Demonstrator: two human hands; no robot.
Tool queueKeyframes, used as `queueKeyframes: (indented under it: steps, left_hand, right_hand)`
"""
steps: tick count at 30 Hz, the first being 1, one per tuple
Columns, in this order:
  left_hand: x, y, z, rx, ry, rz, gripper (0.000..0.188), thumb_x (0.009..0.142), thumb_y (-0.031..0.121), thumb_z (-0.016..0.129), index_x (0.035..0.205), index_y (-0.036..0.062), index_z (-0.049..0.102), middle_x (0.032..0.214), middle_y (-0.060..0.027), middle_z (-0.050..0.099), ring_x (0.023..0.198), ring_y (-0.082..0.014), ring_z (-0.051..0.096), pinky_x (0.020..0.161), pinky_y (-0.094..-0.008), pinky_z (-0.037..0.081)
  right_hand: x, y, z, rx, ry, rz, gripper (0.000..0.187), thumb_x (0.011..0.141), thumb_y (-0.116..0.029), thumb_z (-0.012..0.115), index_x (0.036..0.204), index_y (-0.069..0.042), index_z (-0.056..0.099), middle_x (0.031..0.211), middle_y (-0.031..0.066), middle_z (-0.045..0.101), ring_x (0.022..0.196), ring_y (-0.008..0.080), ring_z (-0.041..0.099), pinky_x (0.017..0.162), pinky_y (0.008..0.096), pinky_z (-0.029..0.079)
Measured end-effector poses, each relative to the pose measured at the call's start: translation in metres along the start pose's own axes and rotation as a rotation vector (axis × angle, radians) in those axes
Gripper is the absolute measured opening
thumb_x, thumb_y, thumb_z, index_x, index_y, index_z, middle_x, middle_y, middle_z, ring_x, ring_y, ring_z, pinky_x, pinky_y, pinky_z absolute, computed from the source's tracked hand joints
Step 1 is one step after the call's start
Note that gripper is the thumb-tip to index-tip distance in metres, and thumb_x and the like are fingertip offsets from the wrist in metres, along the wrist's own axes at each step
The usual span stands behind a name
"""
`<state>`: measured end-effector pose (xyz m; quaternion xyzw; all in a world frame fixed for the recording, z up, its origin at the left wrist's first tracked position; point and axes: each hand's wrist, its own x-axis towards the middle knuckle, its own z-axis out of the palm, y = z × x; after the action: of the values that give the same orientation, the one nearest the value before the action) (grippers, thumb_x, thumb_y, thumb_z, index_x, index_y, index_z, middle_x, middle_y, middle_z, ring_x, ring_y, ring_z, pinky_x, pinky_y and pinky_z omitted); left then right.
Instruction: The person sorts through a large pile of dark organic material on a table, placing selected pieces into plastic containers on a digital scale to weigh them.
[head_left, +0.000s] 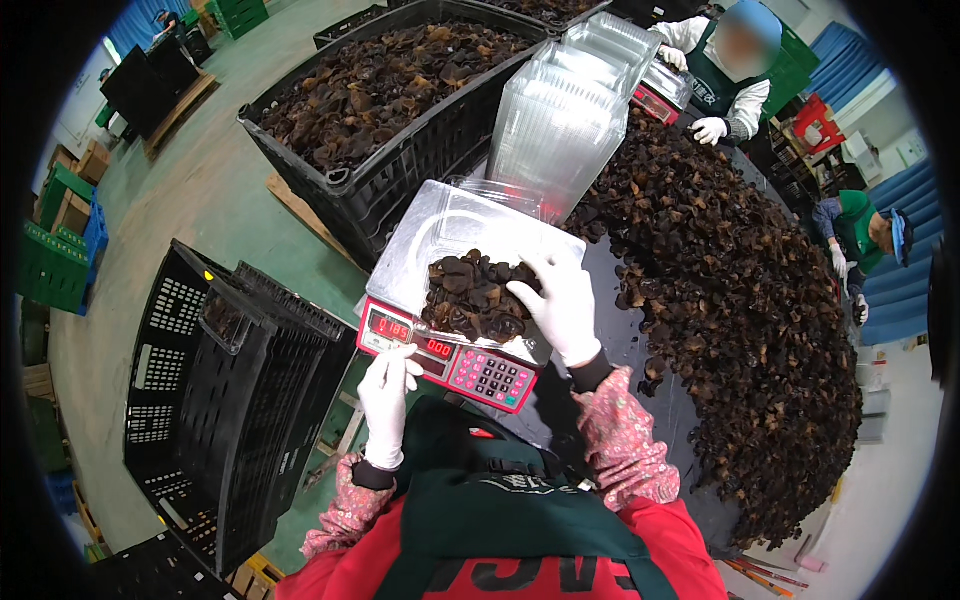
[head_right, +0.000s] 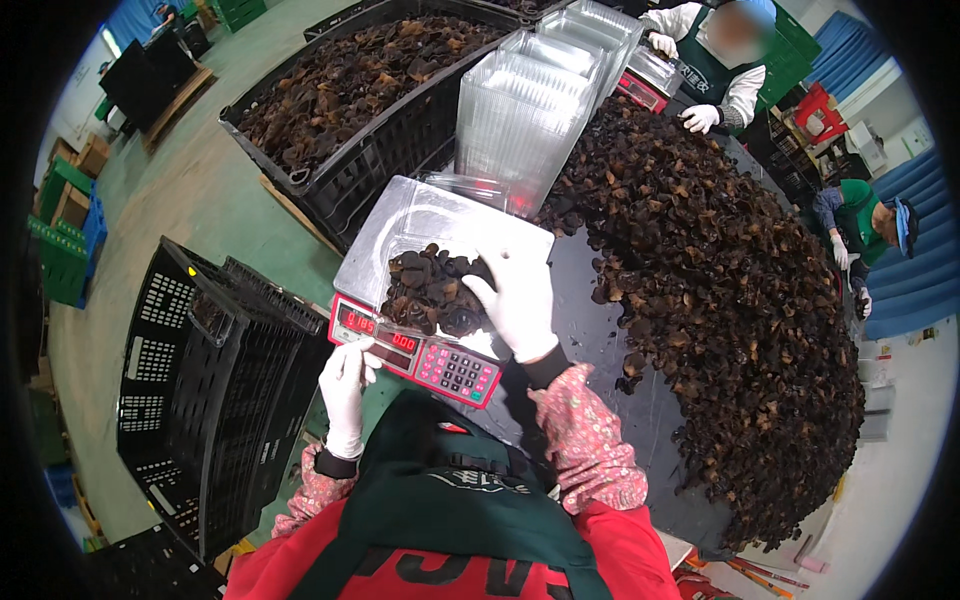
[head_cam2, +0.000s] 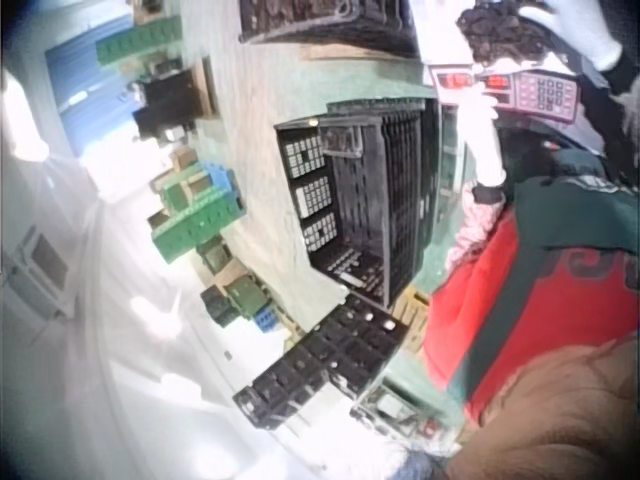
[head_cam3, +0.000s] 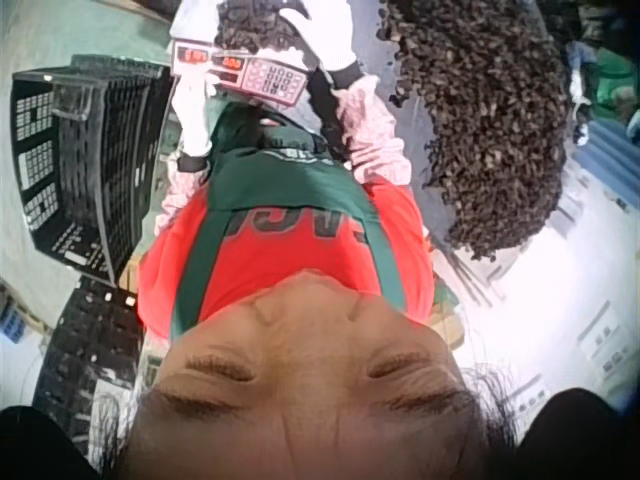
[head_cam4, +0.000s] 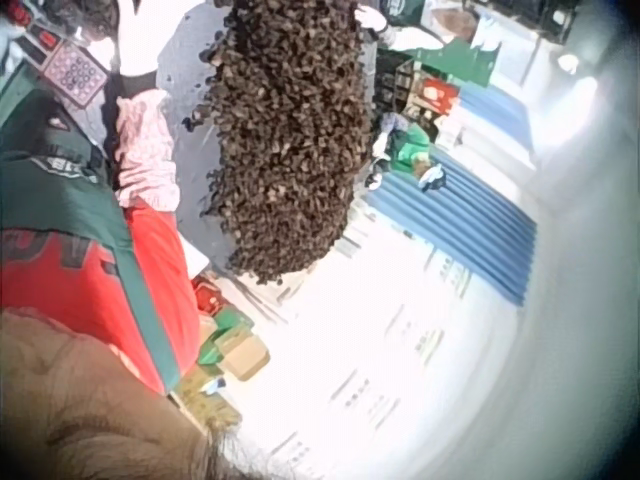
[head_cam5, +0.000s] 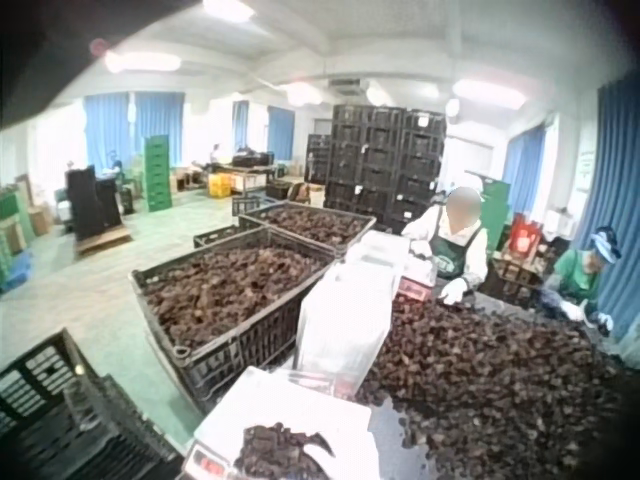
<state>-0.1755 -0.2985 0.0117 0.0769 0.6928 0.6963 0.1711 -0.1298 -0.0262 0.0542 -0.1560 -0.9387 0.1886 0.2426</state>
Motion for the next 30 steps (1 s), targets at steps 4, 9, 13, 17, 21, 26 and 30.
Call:
queueKeyframes:
  steps: [4, 9, 13, 17, 21, 26, 30]
  left_hand:
    - [0.007, -0.008, -0.013, -0.104, 0.053, -0.026, 0.025, 0.106, 0.015, 0.051, 0.111, -0.0005, 0.07, 0.084, -0.0008, 0.067, 0.065, -0.0045, 0.052, 0.058, -0.0191, 0.037]
    - [0.011, -0.004, -0.016, -0.096, 0.11, -0.027, 0.024, 0.106, 0.014, 0.05, 0.109, -0.0011, 0.069, 0.082, -0.0011, 0.067, 0.065, -0.0044, 0.052, 0.059, -0.0197, 0.039]
    - [0.011, 0.013, -0.005, -0.102, 0.084, 0.021, 0.026, 0.107, 0.017, 0.051, 0.11, 0.0014, 0.072, 0.081, 0.001, 0.065, 0.066, -0.0036, 0.051, 0.06, -0.0205, 0.038]
    - [0.001, 0.032, 0.018, -0.111, -0.092, 0.026, 0.025, 0.105, 0.008, 0.049, 0.113, -0.0019, 0.071, 0.086, -0.002, 0.07, 0.066, -0.0051, 0.054, 0.064, -0.0202, 0.044]
    - [-0.019, 0.029, 0.066, -0.007, -0.476, 0.333, 0.031, 0.102, 0.006, 0.054, 0.132, -0.0036, 0.057, 0.095, -0.0067, 0.07, 0.067, -0.0059, 0.057, 0.062, -0.0218, 0.047]
    - [-0.03, 0.02, 0.113, 0.177, -0.529, 0.377, 0.035, 0.097, 0.007, 0.064, 0.13, -0.0008, 0.057, 0.089, -0.0113, 0.066, 0.065, -0.0164, 0.063, 0.058, -0.0293, 0.05]
    - [-0.041, 0.01, 0.118, 0.266, -0.748, 0.222, 0.041, 0.098, 0.013, 0.064, 0.137, 0.0021, 0.053, 0.079, -0.0046, 0.069, 0.061, -0.0117, 0.064, 0.056, -0.0277, 0.05]
  right_hand:
    - [0.008, 0.008, 0.012, 0.041, 0.04, -0.03, 0.022, 0.08, -0.016, 0.078, 0.1, -0.009, 0.071, 0.091, 0.009, 0.066, 0.084, 0.0264, 0.065, 0.074, 0.0357, 0.051]
    - [-0.001, 0.003, -0.004, 0.499, 0.078, 0.268, 0.008, 0.089, -0.008, 0.072, 0.095, -0.003, 0.069, 0.089, 0.0017, 0.068, 0.07, 0.012, 0.062, 0.066, 0.0271, 0.05]
    - [-0.019, -0.009, -0.038, 1.247, 0.031, 0.704, 0.015, 0.094, -0.005, 0.068, 0.109, -0.002, 0.066, 0.091, 0.0019, 0.066, 0.075, 0.0095, 0.061, 0.069, 0.025, 0.049]
    - [-0.047, -0.004, -0.049, 1.211, 0.013, 0.679, 0.019, 0.093, -0.004, 0.068, 0.111, 0.0, 0.067, 0.098, 0.002, 0.069, 0.084, 0.007, 0.06, 0.078, 0.0226, 0.048]
    - [-0.087, -0.015, -0.056, 1.184, -0.071, 0.686, 0.019, 0.092, -0.001, 0.067, 0.111, 0.0, 0.068, 0.098, 0.0021, 0.069, 0.088, 0.0081, 0.061, 0.081, 0.024, 0.049]
    - [-0.131, -0.034, -0.071, 1.076, -0.026, 0.645, 0.019, 0.09, 0.003, 0.069, 0.108, -0.001, 0.066, 0.104, 0.0037, 0.067, 0.094, 0.0109, 0.063, 0.086, 0.0252, 0.05]
    - [-0.159, -0.004, -0.072, 0.954, 0.02, 0.704, 0.019, 0.09, 0.003, 0.067, 0.108, -0.002, 0.066, 0.104, 0.0035, 0.067, 0.097, 0.0106, 0.061, 0.09, 0.0261, 0.048]
